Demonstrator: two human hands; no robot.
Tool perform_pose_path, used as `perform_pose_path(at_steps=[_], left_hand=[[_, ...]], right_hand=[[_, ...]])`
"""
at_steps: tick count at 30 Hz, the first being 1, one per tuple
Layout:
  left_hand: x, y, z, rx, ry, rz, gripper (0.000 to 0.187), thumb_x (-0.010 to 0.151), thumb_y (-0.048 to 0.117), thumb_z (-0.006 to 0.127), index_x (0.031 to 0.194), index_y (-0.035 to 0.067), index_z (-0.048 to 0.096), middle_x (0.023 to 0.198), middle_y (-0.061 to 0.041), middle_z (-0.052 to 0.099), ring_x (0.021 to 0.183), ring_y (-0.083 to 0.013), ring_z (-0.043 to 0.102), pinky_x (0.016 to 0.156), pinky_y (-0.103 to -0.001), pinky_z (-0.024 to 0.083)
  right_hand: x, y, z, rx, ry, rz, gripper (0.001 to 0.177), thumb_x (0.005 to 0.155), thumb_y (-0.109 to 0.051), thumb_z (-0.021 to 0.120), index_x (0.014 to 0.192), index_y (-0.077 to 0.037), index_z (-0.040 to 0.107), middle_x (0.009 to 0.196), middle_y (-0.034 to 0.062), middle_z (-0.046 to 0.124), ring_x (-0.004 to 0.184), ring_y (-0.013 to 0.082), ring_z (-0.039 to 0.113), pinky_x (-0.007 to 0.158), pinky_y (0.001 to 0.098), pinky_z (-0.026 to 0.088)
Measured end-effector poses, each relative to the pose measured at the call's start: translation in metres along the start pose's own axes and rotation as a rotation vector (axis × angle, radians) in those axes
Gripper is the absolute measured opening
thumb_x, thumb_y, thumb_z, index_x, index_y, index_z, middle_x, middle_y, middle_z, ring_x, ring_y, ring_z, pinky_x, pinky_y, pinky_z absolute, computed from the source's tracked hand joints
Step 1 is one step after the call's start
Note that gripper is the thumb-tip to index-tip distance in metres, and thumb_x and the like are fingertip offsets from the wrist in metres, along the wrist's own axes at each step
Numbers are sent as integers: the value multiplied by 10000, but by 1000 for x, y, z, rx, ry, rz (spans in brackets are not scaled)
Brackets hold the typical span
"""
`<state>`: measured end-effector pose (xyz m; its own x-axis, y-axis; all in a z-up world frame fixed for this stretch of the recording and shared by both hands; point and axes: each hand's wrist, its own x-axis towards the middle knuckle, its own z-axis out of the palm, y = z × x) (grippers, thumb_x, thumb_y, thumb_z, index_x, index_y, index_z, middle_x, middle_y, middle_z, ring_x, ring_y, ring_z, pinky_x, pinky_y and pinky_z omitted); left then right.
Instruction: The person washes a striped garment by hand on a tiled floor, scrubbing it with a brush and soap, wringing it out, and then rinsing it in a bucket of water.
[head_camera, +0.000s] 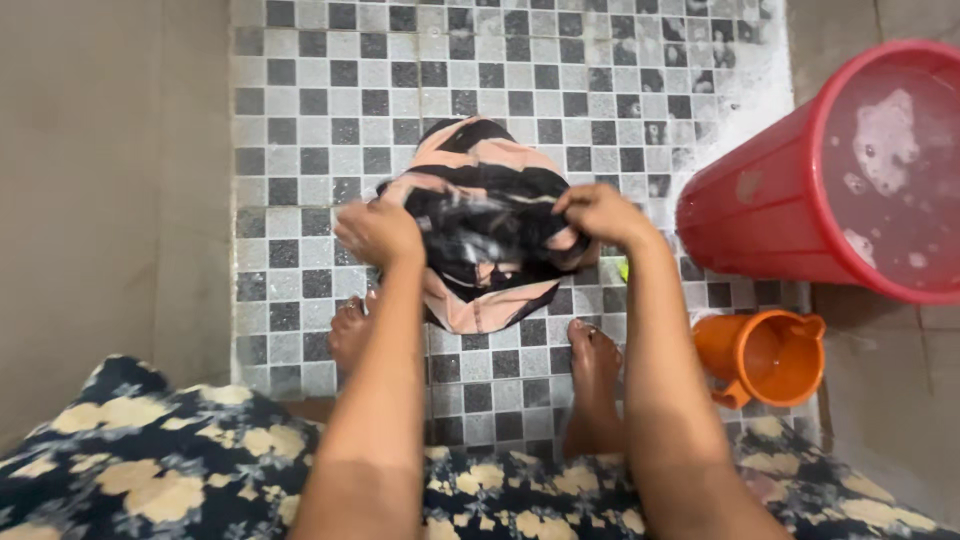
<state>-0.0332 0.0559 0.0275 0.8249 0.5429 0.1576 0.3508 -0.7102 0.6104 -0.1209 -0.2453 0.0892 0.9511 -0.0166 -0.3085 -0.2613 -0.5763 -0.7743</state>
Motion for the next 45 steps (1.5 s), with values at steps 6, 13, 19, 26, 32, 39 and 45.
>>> perform_pose_path(at_steps=[6,13,19,26,32,39,45], left_hand=[[-87,-7,91,-348,-1003,-170,802,1004,650,435,1013,-54,818,965,-256,790,916,-370,734,913,-490,529],[4,42,92,-830,-489,-447,526,954,409,584,1104,-83,695,1082,-204,764,955,-318,729,822,-445,563],[19,76,-1,-1699,-930,-1087,273,870,296,576,901,33,640,853,-162,704,681,-276,660,570,-382,545],[7,176,-78,-1409,-1241,-639,157,826,127,696,921,10,653,827,-139,693,657,-278,679,569,-394,560],[20,235,-231,-1111,-996,49,269,741,72,766,963,9,628,887,-128,720,787,-246,723,675,-383,614],[5,168,-270,-1489,-1147,-163,570,756,26,760,1205,133,425,953,-131,678,820,-290,721,697,-471,630],[0,131,-210,-1482,-1177,-185,654,714,-49,673,1271,168,408,929,-123,623,721,-254,668,543,-389,562]], right_hand=[[-2,-50,34,98,-5,107,206,910,-162,575,1001,-57,728,736,67,700,574,160,614,502,324,503],[-36,-112,16,246,-262,-74,207,863,-108,642,1017,-50,769,775,11,719,593,83,589,484,254,469],[-22,-115,34,283,-198,-138,278,816,-2,599,1026,-18,779,913,38,781,778,103,709,714,258,595],[-13,-117,4,387,397,-502,467,831,21,568,1290,-57,609,1132,39,692,1037,127,643,857,273,534],[-38,-142,-23,189,430,-482,111,864,-27,699,962,-31,648,938,54,622,886,157,595,802,276,517],[-87,-211,-53,532,-25,-648,81,877,-17,661,914,-35,592,926,21,630,880,130,620,796,256,532],[-84,-198,-24,112,154,-269,276,876,2,505,1073,-25,697,973,82,751,744,218,720,653,321,557]])
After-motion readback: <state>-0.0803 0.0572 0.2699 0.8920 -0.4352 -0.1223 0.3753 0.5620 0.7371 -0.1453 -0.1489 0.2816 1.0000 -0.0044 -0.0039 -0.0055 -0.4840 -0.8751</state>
